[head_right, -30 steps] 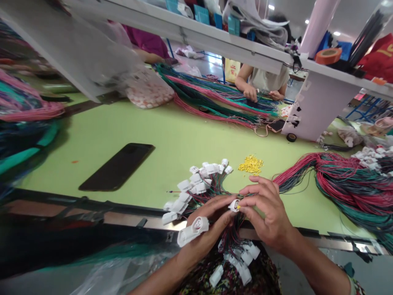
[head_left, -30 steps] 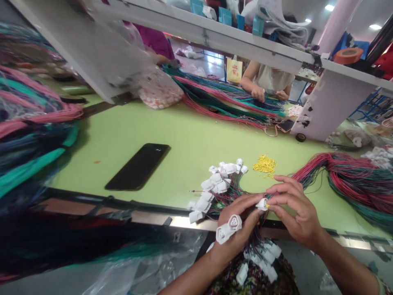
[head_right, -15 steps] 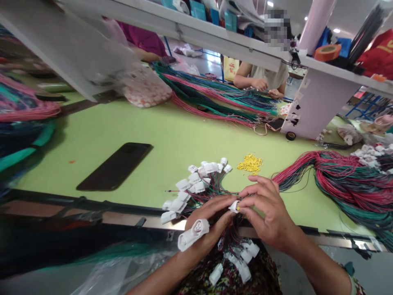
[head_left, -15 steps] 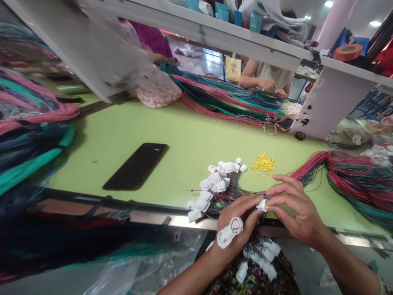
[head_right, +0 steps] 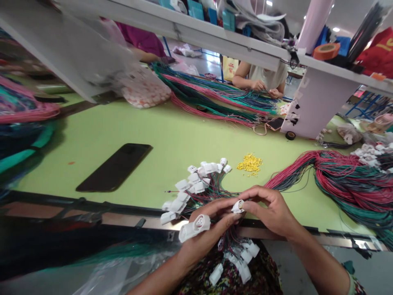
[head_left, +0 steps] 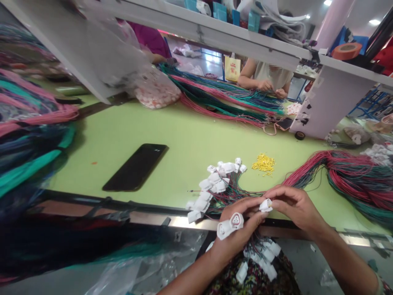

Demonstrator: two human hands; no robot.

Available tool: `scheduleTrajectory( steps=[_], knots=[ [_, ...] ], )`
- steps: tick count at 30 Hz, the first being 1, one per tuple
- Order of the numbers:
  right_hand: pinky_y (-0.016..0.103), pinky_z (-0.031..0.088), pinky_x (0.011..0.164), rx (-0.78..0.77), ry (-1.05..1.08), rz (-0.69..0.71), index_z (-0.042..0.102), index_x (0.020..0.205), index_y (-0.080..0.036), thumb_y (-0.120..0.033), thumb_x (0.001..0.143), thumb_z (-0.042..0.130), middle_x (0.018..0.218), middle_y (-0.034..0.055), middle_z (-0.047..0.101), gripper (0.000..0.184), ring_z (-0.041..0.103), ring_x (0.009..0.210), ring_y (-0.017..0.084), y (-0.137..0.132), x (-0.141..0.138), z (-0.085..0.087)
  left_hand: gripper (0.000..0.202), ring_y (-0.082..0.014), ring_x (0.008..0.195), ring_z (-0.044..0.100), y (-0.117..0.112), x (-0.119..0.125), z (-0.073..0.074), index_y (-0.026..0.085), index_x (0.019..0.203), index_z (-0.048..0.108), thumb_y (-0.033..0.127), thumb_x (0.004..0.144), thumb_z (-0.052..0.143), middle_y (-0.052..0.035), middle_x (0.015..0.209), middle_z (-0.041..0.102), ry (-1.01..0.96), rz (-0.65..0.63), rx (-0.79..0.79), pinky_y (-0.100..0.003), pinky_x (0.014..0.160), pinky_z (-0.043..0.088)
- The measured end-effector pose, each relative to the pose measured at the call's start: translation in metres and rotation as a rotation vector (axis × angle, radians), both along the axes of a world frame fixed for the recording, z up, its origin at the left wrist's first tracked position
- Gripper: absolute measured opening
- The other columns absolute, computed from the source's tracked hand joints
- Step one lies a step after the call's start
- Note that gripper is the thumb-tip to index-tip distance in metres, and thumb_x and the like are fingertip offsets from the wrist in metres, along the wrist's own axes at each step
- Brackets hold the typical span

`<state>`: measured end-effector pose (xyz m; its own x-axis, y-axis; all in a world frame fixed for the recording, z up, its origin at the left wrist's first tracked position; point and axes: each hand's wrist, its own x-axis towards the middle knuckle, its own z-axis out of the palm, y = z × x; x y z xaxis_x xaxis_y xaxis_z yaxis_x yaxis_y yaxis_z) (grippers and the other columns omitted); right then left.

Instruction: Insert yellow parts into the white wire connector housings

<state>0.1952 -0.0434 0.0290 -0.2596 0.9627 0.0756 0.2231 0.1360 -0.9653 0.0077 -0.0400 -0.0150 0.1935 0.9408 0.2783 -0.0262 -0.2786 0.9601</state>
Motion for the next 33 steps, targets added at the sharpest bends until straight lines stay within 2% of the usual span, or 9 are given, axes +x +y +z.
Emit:
scheduleTrajectory(
  steps=[5,9,13,17,20,23,26,29,33],
  knots=[
    [0.039,0.055,0.091,0.3,-0.18,-0.05,0.071,0.106,-0.026,-0.027,0.084,0.076,0.106,0.0059,0.075,0.022,0.069,0.103,0.023,-0.01,0.002,-0.004,0.021,-0.0206,0.08,0.076,-0.001,0.001,0.005,0.023,0.099,0.079,0.02,0.078,0.075,-0.0075,0.094,0.081,-0.054,-0.119,-0.105,-0.031,0.073,0.062],
    [0.033,0.056,0.081,0.271,-0.264,-0.109,0.064,0.109,-0.024,-0.024,0.089,0.067,0.105,0.007,0.073,0.02,0.069,0.096,0.021,-0.03,0.017,-0.006,0.028,-0.0202,0.082,0.075,0.003,-0.004,0.005,0.02,0.107,0.074,0.027,0.081,0.074,-0.0098,0.099,0.079,-0.15,-0.177,-0.25,-0.032,0.075,0.06],
    [0.033,0.054,0.078,0.154,-0.601,0.313,0.064,0.101,-0.022,-0.024,0.09,0.064,0.096,0.0061,0.072,0.011,0.067,0.087,0.021,-0.054,0.033,-0.012,0.028,-0.0137,0.055,0.062,0.011,-0.006,0.013,0.017,0.109,0.072,0.033,0.09,0.06,-0.0066,0.079,0.076,-0.025,-0.13,-0.349,-0.028,0.054,0.052],
    [0.03,0.053,0.068,0.202,-0.793,0.518,0.067,0.092,-0.02,-0.033,0.094,0.063,0.091,0.0065,0.071,0.014,0.067,0.08,0.021,-0.063,0.034,-0.015,0.029,-0.0167,0.064,0.064,0.013,0.0,0.022,0.016,0.106,0.074,0.031,0.093,0.053,-0.0051,0.071,0.072,0.103,-0.174,-0.21,-0.031,0.063,0.052],
    [0.028,0.05,0.065,0.307,-0.657,0.324,0.065,0.098,-0.022,-0.036,0.096,0.063,0.088,0.0037,0.067,0.015,0.063,0.075,0.018,-0.056,0.026,-0.004,0.03,-0.0176,0.063,0.063,0.01,0.007,0.022,0.019,0.107,0.074,0.03,0.095,0.049,-0.0037,0.068,0.071,0.09,-0.221,-0.135,-0.031,0.061,0.051],
    [0.03,0.053,0.07,0.453,-0.429,0.103,0.058,0.12,-0.025,-0.027,0.095,0.063,0.1,0.0057,0.066,0.026,0.062,0.081,0.018,-0.044,0.01,0.01,0.026,-0.0213,0.078,0.07,0.006,0.011,0.02,0.02,0.109,0.071,0.022,0.088,0.056,-0.0066,0.085,0.076,0.063,-0.295,-0.093,-0.033,0.07,0.054],
    [0.033,0.055,0.082,0.514,-0.297,0.123,0.057,0.126,-0.026,-0.017,0.093,0.063,0.112,0.0076,0.067,0.034,0.064,0.096,0.02,-0.033,-0.004,0.015,0.039,-0.0255,0.094,0.071,0.003,0.01,0.019,0.019,0.111,0.067,0.007,0.075,0.058,-0.01,0.104,0.076,0.105,-0.346,-0.048,-0.037,0.083,0.054],
    [0.031,0.055,0.079,0.536,-0.219,0.055,0.063,0.112,-0.026,-0.007,0.092,0.058,0.098,0.0038,0.069,0.028,0.065,0.089,0.017,-0.025,-0.005,0.011,0.048,-0.0216,0.079,0.07,-0.002,0.006,0.02,0.017,0.12,0.059,0.007,0.073,0.058,-0.0078,0.093,0.074,0.124,-0.326,-0.016,-0.033,0.072,0.054],
    [0.031,0.055,0.078,0.538,-0.234,0.083,0.064,0.11,-0.026,-0.006,0.091,0.059,0.095,0.0032,0.069,0.028,0.065,0.086,0.017,-0.022,0.002,0.01,0.022,-0.0167,0.066,0.062,-0.004,0.002,0.02,0.018,0.105,0.059,0.017,0.084,0.056,-0.003,0.078,0.067,0.112,-0.343,-0.034,-0.028,0.059,0.049]
  ],
)
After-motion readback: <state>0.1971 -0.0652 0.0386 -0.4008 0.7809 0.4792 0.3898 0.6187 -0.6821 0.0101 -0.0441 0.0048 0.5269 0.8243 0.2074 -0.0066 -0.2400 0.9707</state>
